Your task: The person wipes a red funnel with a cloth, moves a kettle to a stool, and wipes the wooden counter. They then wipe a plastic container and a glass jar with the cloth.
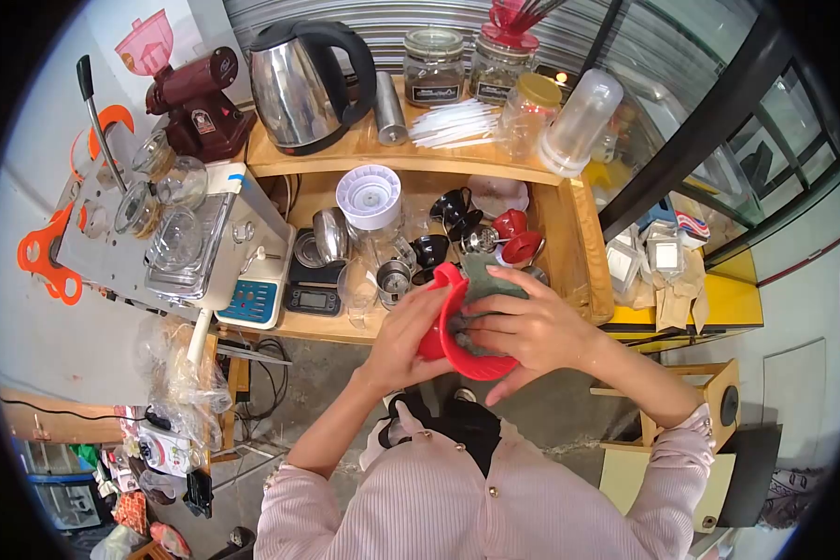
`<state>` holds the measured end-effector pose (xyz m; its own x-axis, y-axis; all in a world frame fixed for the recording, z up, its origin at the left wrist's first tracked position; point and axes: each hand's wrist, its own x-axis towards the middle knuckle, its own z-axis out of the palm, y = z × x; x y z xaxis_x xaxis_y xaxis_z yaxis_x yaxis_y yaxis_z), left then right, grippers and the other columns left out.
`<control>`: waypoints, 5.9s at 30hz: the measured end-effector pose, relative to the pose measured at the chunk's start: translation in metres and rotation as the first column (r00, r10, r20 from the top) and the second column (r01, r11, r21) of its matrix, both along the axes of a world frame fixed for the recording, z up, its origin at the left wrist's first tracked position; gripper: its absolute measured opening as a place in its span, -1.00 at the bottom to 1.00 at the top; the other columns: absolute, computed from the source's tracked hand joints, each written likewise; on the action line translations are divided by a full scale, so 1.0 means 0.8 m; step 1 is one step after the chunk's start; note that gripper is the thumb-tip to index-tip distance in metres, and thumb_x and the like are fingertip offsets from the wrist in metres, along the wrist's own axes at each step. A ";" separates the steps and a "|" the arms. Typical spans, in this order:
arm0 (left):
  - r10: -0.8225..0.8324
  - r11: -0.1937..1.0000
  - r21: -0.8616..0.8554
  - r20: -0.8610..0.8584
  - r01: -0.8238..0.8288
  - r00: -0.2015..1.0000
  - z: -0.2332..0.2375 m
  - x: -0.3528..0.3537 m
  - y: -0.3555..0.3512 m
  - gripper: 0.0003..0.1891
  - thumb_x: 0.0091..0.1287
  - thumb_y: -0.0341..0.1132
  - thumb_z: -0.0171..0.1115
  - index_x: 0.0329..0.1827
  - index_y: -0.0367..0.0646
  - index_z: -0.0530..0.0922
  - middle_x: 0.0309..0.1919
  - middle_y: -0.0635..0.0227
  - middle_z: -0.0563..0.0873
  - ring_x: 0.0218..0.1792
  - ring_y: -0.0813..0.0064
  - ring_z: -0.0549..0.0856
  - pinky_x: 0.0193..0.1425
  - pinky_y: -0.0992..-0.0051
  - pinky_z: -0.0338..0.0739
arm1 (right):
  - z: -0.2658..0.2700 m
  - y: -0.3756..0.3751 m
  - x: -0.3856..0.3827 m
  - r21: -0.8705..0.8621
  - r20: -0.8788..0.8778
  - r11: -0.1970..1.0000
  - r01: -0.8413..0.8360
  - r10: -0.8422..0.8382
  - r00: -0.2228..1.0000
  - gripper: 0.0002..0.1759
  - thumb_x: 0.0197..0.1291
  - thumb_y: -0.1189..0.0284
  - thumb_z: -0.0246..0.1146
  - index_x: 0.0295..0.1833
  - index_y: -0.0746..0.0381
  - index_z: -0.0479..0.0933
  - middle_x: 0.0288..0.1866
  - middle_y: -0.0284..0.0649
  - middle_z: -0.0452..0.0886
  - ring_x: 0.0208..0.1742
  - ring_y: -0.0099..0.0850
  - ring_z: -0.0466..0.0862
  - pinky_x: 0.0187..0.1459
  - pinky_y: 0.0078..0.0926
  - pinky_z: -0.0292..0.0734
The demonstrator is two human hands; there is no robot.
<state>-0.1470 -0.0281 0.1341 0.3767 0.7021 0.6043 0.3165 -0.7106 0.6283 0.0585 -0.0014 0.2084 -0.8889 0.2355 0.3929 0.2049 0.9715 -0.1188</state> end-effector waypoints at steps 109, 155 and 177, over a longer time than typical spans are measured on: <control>0.256 0.869 -0.473 0.684 0.149 0.683 -0.023 0.024 0.005 -0.37 -0.01 -0.26 0.32 0.15 -0.22 0.31 0.01 0.12 0.51 0.11 0.20 0.46 0.26 0.10 0.14 | 0.044 -0.044 -0.036 -0.222 -0.212 0.912 0.345 -0.391 0.896 -0.32 -0.11 0.11 0.34 -0.02 0.36 0.28 -0.04 -0.05 0.36 -0.05 -0.17 0.47 -0.04 -0.28 0.40; 0.304 0.829 -0.553 0.570 0.083 0.764 -0.028 0.025 0.028 -0.36 0.12 -0.42 0.27 0.23 -0.24 0.14 0.10 0.20 0.40 0.12 0.42 0.41 0.21 0.44 0.29 | -0.021 -0.021 0.001 -0.907 -0.418 0.415 0.079 -0.908 -0.031 -0.67 0.19 0.48 0.06 0.07 0.35 0.34 -0.10 -0.19 0.53 -0.07 -0.45 0.49 -0.03 -0.48 0.38; 0.244 0.773 -0.547 0.723 0.320 0.646 -0.002 0.031 -0.003 -0.44 0.25 -0.09 0.13 0.18 -0.26 0.24 0.07 0.27 0.46 0.08 0.47 0.45 0.18 0.44 0.31 | -0.112 -0.031 -0.032 -0.867 -0.499 0.485 -0.116 -0.832 0.242 -0.78 0.16 0.47 0.10 -0.12 0.38 0.45 -0.18 -0.20 0.53 -0.09 -0.43 0.49 -0.02 -0.49 0.36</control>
